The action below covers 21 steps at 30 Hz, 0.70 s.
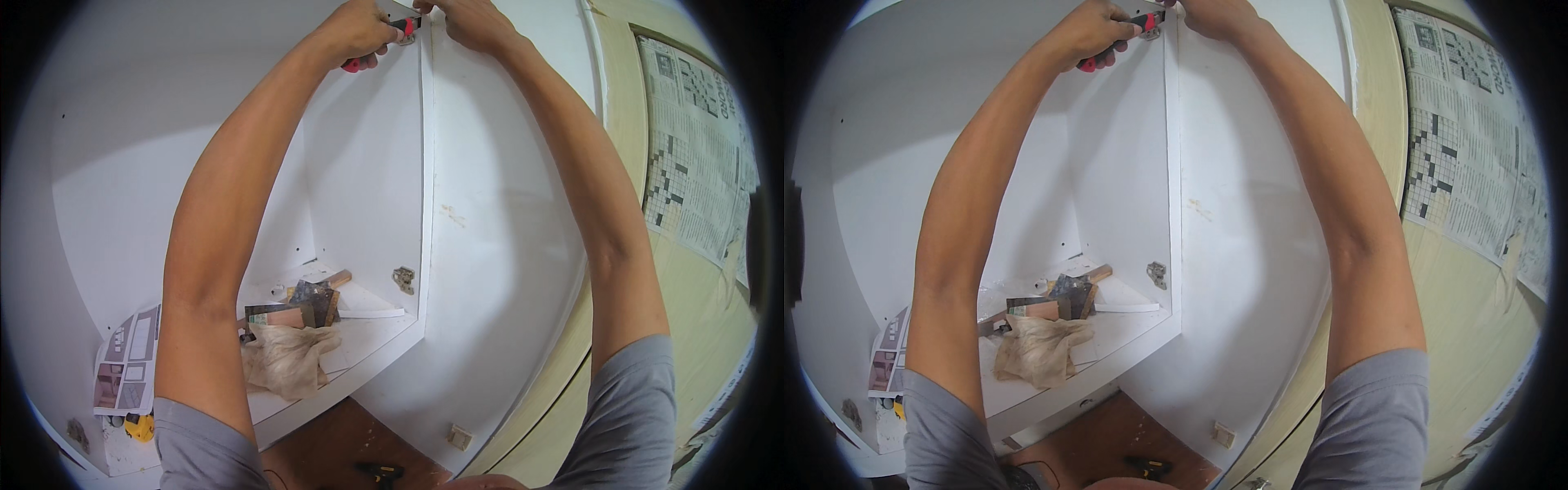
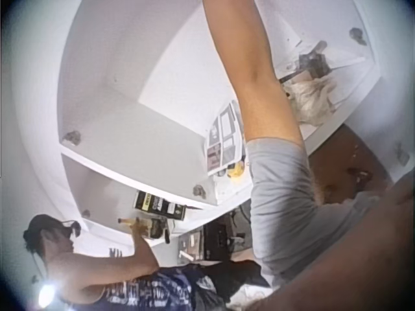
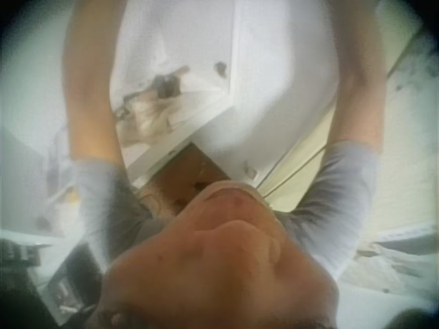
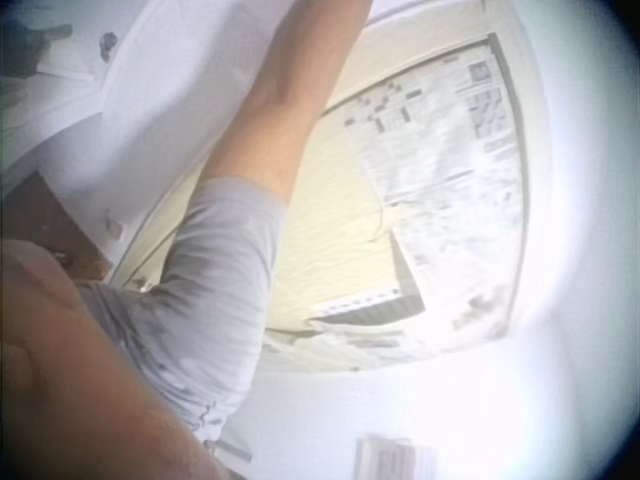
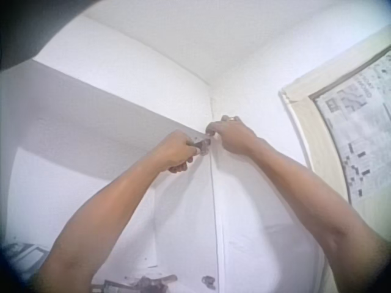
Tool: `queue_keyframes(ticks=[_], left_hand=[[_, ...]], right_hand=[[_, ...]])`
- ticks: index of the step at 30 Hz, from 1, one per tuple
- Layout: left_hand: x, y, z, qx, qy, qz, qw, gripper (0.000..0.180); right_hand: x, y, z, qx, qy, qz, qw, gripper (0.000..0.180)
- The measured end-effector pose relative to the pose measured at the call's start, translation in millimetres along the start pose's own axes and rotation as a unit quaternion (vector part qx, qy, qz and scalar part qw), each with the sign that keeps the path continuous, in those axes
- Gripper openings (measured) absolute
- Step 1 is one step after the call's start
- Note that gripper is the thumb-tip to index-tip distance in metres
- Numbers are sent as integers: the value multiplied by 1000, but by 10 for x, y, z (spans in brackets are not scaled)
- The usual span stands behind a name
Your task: The person uses a utility knife to scrape adhesive residue from the inner edge of a white cabinet door. They then use a metal file to smooth the same area. The person works on the upper corner of the door throughout the clip.
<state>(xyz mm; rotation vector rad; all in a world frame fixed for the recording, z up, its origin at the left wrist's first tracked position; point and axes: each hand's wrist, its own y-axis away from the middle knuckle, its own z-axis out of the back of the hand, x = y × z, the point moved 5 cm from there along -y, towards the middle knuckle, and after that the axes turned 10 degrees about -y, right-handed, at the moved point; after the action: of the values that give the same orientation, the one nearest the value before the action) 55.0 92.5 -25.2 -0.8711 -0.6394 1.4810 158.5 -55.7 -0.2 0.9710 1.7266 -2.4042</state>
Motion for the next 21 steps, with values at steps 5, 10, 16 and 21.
queue_keyframes(ticks=[5, 10, 16, 21], left_hand=[[-59, -30, -69, 14, 19, -27, 999, 26], [-25, -64, 69, 55, 10, -7, 998, 23], [-156, -80, 57, 78, -9, -10, 997, 20], [-359, 70, 149, 54, 20, -19, 998, 19]], right_hand=[[-65, 24, 16, 3, 13, 8, 1000, 36], [-49, -7, -34, -8, -14, -8, 1000, 35], [-88, 24, 69, 13, 22, 3, 1000, 37], [-136, 17, 56, 14, 38, 3, 999, 38]])
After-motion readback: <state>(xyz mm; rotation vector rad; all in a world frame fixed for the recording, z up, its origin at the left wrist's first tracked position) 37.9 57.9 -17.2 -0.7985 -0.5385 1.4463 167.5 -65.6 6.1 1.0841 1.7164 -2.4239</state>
